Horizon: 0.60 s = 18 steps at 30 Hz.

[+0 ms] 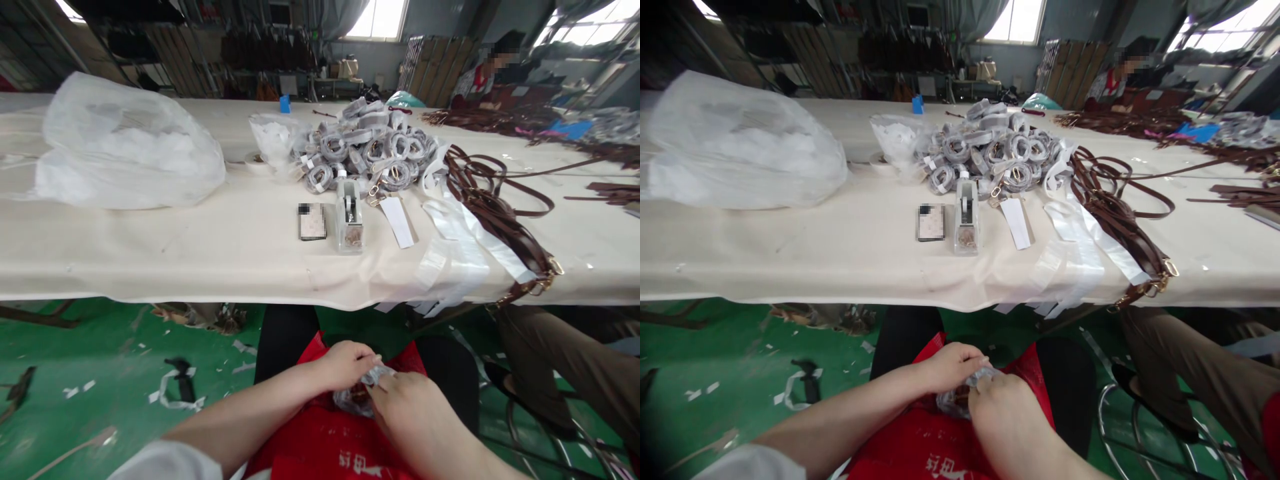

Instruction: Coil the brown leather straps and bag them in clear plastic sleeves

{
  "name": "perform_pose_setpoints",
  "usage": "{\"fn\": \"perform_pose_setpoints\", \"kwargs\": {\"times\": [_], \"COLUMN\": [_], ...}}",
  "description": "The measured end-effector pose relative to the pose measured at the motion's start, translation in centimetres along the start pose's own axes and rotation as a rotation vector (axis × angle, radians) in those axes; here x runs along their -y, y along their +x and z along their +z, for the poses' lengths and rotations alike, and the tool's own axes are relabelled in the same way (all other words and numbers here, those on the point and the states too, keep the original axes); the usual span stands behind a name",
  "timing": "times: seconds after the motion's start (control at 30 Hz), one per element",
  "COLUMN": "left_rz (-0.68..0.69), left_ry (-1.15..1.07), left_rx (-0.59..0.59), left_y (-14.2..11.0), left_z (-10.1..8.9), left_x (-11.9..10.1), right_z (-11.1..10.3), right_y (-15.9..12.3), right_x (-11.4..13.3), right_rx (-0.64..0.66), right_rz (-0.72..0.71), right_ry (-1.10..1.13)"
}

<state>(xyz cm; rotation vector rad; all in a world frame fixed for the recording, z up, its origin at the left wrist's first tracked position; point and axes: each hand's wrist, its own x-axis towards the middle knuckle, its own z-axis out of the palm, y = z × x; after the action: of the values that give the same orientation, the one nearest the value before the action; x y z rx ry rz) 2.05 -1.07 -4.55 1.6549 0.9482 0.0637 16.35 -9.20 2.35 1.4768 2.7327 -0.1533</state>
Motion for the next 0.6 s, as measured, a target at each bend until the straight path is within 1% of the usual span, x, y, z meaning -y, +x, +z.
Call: {"fn": "perform_pose_setpoints", "kwargs": {"times": [0.07,0.13,0.2,0.3,0.37,0.4,0.47,0.5,0.53,0.6], "left_rz": [0.029,0.059,0.089,0.152,0.243,0.304,0.42,0.451,0.454,0.414], "left_ry": [-0.011,-0.016,-0.005,0.018,0.021,0.026,0.051,0.069,0.085,0.095], "left_rx": [0.001,-0.001,-0.009,0.005,0.032,0.044,0.051,0.041,0.022,-0.027], "left_y": [-0.3,-0.5,-0.9,-1.7,-2.3,-2.6,-3.1,-3.3,-3.4,-3.4], "left_z": [-0.1,-0.1,-0.2,-0.5,-0.7,-0.9,-0.9,-0.9,-0.8,-0.4], "left_x": [-0.1,-0.2,-0.5,-1.2,-1.9,-2.2,-2.7,-2.7,-2.7,-2.4], "right_z": [0.8,0.7,-0.4,-3.0,-4.2,-4.4,-4.1,-3.7,-3.3,-2.8], "right_y": [0.1,0.0,-0.1,-0.3,-0.4,-0.3,0.1,0.4,0.8,1.6], "right_x": [0.3,0.0,-0.7,-2.4,-3.6,-4.1,-5.0,-5.4,-5.7,-6.1], "right_rx": [-0.007,-0.005,0.026,0.088,0.091,0.078,0.05,0.04,0.036,0.029], "right_rz": [0.06,0.109,0.147,0.213,0.259,0.279,0.293,0.289,0.282,0.281], "right_ry": [0.016,0.076,0.175,0.305,0.347,0.365,0.417,0.455,0.495,0.526]}}
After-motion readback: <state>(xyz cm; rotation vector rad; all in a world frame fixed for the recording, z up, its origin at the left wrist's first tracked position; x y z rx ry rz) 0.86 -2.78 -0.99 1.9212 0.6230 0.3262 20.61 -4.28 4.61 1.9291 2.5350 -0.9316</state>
